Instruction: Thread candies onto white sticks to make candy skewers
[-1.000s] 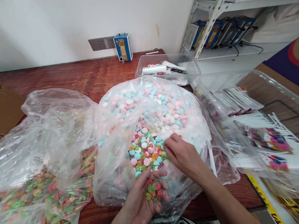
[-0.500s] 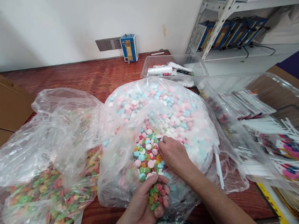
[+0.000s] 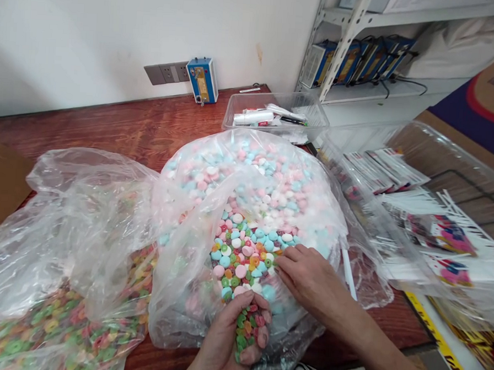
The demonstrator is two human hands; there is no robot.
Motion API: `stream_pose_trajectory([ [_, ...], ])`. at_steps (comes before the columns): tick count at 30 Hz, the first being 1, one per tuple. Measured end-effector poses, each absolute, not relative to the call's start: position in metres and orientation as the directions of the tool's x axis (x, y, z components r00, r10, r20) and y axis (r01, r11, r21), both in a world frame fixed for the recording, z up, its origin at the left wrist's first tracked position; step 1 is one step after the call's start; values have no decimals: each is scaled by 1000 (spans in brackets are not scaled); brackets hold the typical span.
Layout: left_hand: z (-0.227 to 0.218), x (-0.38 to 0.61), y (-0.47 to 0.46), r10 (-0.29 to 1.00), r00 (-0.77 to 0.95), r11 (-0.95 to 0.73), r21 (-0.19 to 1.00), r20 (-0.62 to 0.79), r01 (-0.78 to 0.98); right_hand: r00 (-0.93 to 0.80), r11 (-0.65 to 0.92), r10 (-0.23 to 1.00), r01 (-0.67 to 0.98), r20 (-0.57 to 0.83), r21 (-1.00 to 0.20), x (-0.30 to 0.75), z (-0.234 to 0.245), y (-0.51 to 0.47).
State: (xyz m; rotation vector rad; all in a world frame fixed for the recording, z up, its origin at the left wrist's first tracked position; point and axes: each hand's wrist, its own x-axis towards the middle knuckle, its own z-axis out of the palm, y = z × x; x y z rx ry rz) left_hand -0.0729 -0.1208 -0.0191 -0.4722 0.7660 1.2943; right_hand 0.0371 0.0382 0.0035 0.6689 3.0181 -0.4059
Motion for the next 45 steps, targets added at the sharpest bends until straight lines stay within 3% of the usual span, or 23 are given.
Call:
stream_pose_trajectory([
  [2,-20,-73,-124,674,95,233,88,-733,-969,-911,883,388,412,-141,-227,45,1,43],
  [7,-17,-75,-126,716,192,220,-45,-671,-975,-905,848,384,425,-185,-316,65,0,40],
  [13,-17,-79,-127,775,116,31,-146,-621,-989,-840,747,526,532,-135,-398,62,-3,44],
  [15,-18,-79,-127,751,77,-23,-142,-655,-990,-781,712,616,607,-100,-354,54,-3,50],
  [18,-19,-79,-127,725,47,-54,-124,-688,-991,-721,701,690,687,-60,-190,39,-2,60],
  [21,-19,-79,-128,736,44,-35,-102,-675,-994,-741,739,666,671,-84,-63,26,-1,67],
  [24,-19,-79,-128,764,42,-12,-80,-644,-997,-789,792,599,609,-137,-41,18,-1,60],
  [26,-20,-78,-128,787,41,3,-62,-615,-998,-818,818,551,569,-164,-84,17,0,46],
  [30,-20,-76,-128,848,59,52,-28,-526,-998,-928,841,328,371,-174,-394,24,5,12],
  [32,-20,-75,-129,869,83,79,-29,-487,-996,-930,812,324,366,-171,-455,30,7,6],
  [37,-24,-73,-130,882,122,108,-57,-456,-993,-806,770,561,592,-191,-238,37,0,27],
  [45,-25,-73,-129,855,83,92,-8,-511,-996,-779,787,589,613,-213,-65,16,-8,46],
])
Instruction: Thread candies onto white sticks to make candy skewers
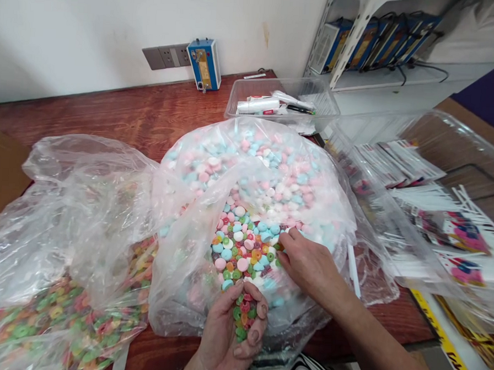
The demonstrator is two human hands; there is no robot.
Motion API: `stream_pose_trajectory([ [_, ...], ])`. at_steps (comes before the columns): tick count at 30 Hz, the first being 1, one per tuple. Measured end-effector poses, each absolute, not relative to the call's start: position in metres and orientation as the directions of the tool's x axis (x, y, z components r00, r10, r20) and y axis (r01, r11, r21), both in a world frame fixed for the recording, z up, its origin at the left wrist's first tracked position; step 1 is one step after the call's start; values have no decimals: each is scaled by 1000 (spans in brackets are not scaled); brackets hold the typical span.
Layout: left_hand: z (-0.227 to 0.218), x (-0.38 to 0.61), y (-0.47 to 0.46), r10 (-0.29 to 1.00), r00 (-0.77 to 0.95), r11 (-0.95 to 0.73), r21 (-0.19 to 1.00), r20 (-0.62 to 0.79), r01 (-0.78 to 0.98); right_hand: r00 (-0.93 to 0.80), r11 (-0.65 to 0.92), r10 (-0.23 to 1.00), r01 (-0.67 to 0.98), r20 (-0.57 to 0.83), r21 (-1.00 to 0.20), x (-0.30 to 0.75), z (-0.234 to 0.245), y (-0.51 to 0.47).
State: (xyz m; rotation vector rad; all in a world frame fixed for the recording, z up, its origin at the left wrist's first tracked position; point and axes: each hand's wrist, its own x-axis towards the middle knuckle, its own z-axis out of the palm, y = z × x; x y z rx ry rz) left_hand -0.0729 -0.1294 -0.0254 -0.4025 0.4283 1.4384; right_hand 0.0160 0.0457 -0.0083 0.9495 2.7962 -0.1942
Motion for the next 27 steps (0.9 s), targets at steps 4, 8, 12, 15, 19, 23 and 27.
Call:
stream_pose_trajectory([
  [4,-26,-73,-129,837,79,100,11,-541,-995,-803,807,555,583,-218,-95,11,-9,51],
  [8,-24,-74,-128,820,72,106,27,-567,-994,-784,760,598,621,-166,-193,17,-10,53],
  [12,-18,-74,-123,749,45,120,68,-661,-990,-804,666,590,540,-80,-515,34,6,41],
  [15,-16,-73,-120,690,67,152,54,-721,-987,-919,597,384,323,-92,-735,47,22,29],
  [19,-17,-72,-121,706,85,159,40,-703,-986,-894,620,426,403,-143,-673,58,21,33],
  [23,-18,-72,-123,732,111,161,12,-672,-987,-786,682,597,602,-161,-415,56,2,49],
  [27,-18,-74,-125,766,114,154,9,-632,-988,-763,732,623,647,-173,-213,42,-5,51],
])
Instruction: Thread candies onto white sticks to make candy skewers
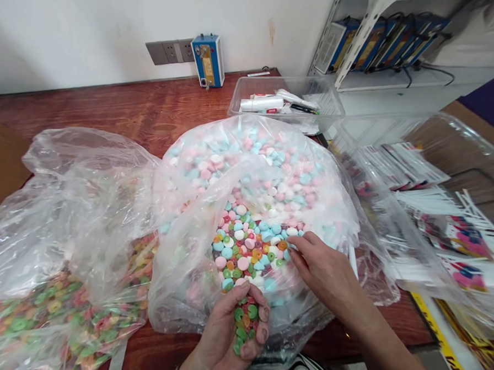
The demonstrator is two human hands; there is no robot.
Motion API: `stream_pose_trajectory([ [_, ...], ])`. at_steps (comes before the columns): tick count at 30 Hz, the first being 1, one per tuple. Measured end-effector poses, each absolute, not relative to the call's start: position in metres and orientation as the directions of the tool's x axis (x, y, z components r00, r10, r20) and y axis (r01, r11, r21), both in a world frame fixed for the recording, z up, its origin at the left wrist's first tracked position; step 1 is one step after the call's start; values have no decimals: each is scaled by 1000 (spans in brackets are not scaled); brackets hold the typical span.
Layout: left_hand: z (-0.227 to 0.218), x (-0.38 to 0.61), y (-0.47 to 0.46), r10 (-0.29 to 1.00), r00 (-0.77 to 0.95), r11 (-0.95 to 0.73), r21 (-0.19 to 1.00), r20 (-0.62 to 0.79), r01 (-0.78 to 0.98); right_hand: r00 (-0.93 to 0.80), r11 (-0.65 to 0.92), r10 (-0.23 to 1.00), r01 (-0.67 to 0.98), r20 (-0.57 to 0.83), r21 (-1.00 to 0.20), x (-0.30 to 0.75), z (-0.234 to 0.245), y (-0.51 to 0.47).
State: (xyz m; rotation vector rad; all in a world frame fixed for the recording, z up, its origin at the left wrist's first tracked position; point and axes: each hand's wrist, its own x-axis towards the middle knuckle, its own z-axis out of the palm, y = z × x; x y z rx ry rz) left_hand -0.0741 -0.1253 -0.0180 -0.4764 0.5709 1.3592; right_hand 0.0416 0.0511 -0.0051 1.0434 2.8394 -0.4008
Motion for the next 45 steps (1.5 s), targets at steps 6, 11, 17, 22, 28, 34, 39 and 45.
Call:
stream_pose_trajectory([
  [6,-19,-79,-132,758,94,119,-5,-645,-993,-746,751,630,656,-215,-78,23,-2,45],
  [11,-20,-80,-133,740,98,123,-10,-665,-992,-747,767,624,642,-230,-6,14,-6,50],
  [17,-20,-80,-132,741,97,125,-4,-665,-992,-757,746,617,649,-213,-147,17,-9,55],
  [22,-14,-82,-137,743,15,126,117,-669,-985,-778,688,611,614,-146,-387,27,-4,53],
  [28,1,-99,-148,636,-225,17,305,-738,-952,-955,826,289,285,-68,-486,3,2,7],
  [34,5,-115,-166,543,-348,-101,352,-764,-931,-948,914,301,318,-104,-254,-16,-7,-3],
  [39,6,-118,-177,566,-380,-164,352,-732,-922,-886,860,439,462,-149,-216,2,0,27],
  [45,8,-116,-175,575,-365,-160,338,-732,-928,-937,886,346,345,-52,-310,-12,3,4],
])
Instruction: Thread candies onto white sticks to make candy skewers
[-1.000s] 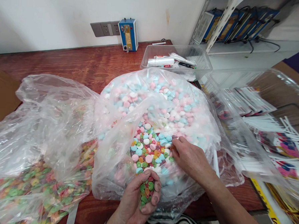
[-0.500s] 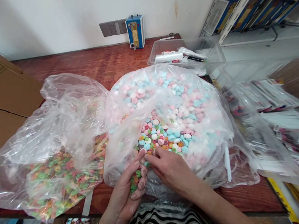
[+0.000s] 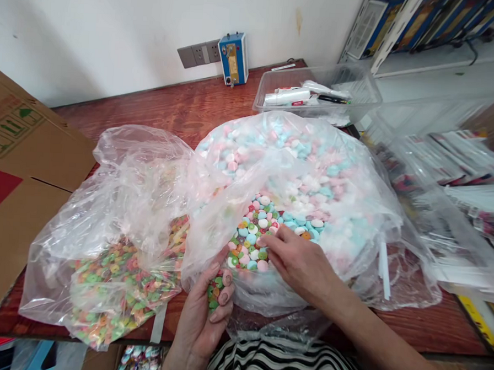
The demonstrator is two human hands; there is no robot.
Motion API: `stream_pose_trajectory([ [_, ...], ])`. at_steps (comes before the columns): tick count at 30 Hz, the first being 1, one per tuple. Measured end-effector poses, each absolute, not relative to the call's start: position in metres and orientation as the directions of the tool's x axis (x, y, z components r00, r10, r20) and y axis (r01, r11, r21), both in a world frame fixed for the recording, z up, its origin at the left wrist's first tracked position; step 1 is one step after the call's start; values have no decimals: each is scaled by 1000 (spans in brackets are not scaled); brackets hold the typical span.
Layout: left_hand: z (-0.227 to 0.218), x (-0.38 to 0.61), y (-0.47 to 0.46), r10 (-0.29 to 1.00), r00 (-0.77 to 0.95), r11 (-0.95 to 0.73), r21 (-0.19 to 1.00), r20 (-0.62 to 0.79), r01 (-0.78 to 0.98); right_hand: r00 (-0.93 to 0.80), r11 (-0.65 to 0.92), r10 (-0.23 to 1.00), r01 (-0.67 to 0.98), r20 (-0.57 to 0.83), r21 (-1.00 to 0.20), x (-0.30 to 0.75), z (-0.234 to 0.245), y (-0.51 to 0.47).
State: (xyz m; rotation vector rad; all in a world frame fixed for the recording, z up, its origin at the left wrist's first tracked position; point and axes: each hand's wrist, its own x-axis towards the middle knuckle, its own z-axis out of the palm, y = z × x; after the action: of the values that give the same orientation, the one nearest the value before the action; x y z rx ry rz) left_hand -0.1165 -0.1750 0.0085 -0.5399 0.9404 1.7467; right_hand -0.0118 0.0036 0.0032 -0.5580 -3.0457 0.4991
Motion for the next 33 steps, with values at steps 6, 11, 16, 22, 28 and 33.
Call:
stream_pose_trajectory([
  [6,9,-110,-171,601,-312,-131,294,-736,-947,-949,930,308,316,-70,-187,-27,-6,4],
  [11,5,-109,-173,622,-280,-121,263,-731,-957,-881,867,462,473,-100,-156,1,-2,35],
  [16,3,-110,-170,652,-236,-90,236,-721,-968,-863,846,502,502,-50,-180,19,4,43],
  [22,4,-109,-164,610,-274,-111,262,-743,-959,-961,904,265,276,-79,-327,-13,8,5],
  [28,9,-112,-167,496,-400,-230,327,-771,-916,-957,930,254,281,-140,-237,-39,-5,-8],
  [33,13,-119,-173,474,-463,-307,352,-749,-884,-902,897,396,421,-173,-136,-16,-1,20],
])
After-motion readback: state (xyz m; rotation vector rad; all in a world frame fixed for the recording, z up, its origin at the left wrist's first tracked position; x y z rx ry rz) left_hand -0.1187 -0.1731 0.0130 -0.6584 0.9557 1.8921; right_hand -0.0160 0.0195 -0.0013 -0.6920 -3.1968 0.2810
